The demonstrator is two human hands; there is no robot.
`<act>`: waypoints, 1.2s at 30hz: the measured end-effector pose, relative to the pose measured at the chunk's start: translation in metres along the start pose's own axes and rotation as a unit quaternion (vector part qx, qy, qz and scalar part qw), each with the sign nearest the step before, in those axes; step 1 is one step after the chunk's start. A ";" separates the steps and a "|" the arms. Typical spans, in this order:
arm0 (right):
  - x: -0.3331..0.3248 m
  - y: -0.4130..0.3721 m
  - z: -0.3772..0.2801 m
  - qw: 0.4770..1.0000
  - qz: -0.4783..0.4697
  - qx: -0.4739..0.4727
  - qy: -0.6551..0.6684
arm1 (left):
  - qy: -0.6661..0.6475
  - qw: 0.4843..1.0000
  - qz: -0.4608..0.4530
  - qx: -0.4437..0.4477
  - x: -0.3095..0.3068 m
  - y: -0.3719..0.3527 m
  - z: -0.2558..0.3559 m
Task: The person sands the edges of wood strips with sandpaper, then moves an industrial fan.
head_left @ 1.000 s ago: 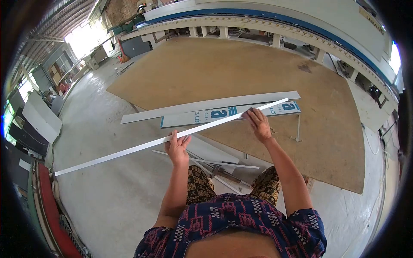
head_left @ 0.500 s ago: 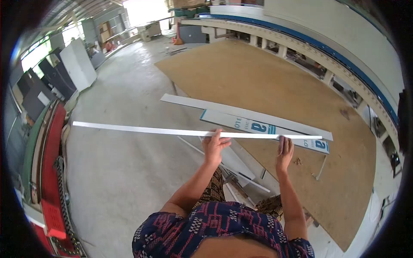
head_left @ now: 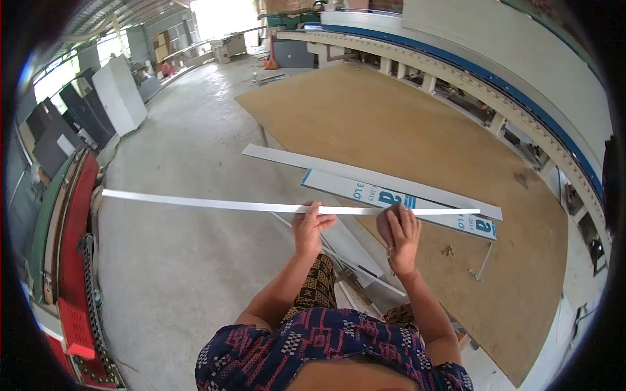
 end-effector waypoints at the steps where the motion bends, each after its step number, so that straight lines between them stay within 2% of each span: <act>1: 0.010 -0.002 0.009 1.000 -0.017 0.001 -0.008 | 0.007 1.000 -0.005 -0.002 -0.001 0.000 -0.001; 2: 0.019 -0.004 0.019 0.999 -0.033 0.005 -0.018 | 0.014 1.000 -0.001 0.004 -0.004 -0.002 0.001; 3: 0.019 -0.007 0.025 1.000 -0.014 -0.014 0.009 | 0.021 1.000 0.000 0.006 -0.006 -0.003 0.004; 6: 0.027 -0.024 0.071 1.000 0.018 0.007 0.012 | 0.052 0.998 0.017 -0.003 -0.022 0.003 0.002; 8: 0.022 -0.035 0.107 0.998 0.016 0.059 -0.004 | 0.061 0.997 0.053 0.016 -0.020 -0.002 0.012; 15: 0.009 -0.062 0.225 0.979 -0.026 0.184 -0.081 | 0.085 0.996 0.024 0.025 -0.019 -0.005 0.020; 18: -0.002 -0.071 0.265 0.960 -0.009 0.259 -0.107 | 0.083 0.996 0.019 0.029 -0.020 -0.006 0.022; 21: -0.008 -0.081 0.305 0.913 -0.071 0.384 -0.121 | 0.078 0.996 0.020 0.031 -0.020 -0.006 0.027; 24: -0.024 -0.080 0.327 0.878 0.069 0.472 0.034 | 0.085 0.996 0.019 0.023 -0.019 -0.009 0.031; 27: 0.001 -0.069 0.337 0.915 0.067 0.397 -0.036 | 0.087 0.996 0.018 0.019 -0.024 -0.007 0.029; 31: 0.019 -0.048 0.271 0.901 0.017 0.433 -0.030 | 0.079 0.996 0.020 0.023 -0.026 -0.007 0.028; 34: 0.029 -0.035 0.222 0.927 0.041 0.361 -0.089 | 0.074 0.997 0.035 0.008 -0.026 -0.008 0.026; 36: 0.036 -0.023 0.171 0.966 0.038 0.248 -0.064 | 0.053 0.998 0.023 0.007 -0.027 -0.005 0.021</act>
Point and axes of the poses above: each hand's wrist, its own y-axis towards the middle knuckle, its own x-axis out of the palm, z = x × y, the point moved 6 cm from there along y, towards the middle knuckle, and after that the axes turned 6 degrees about -z, right-handed, at the moved point
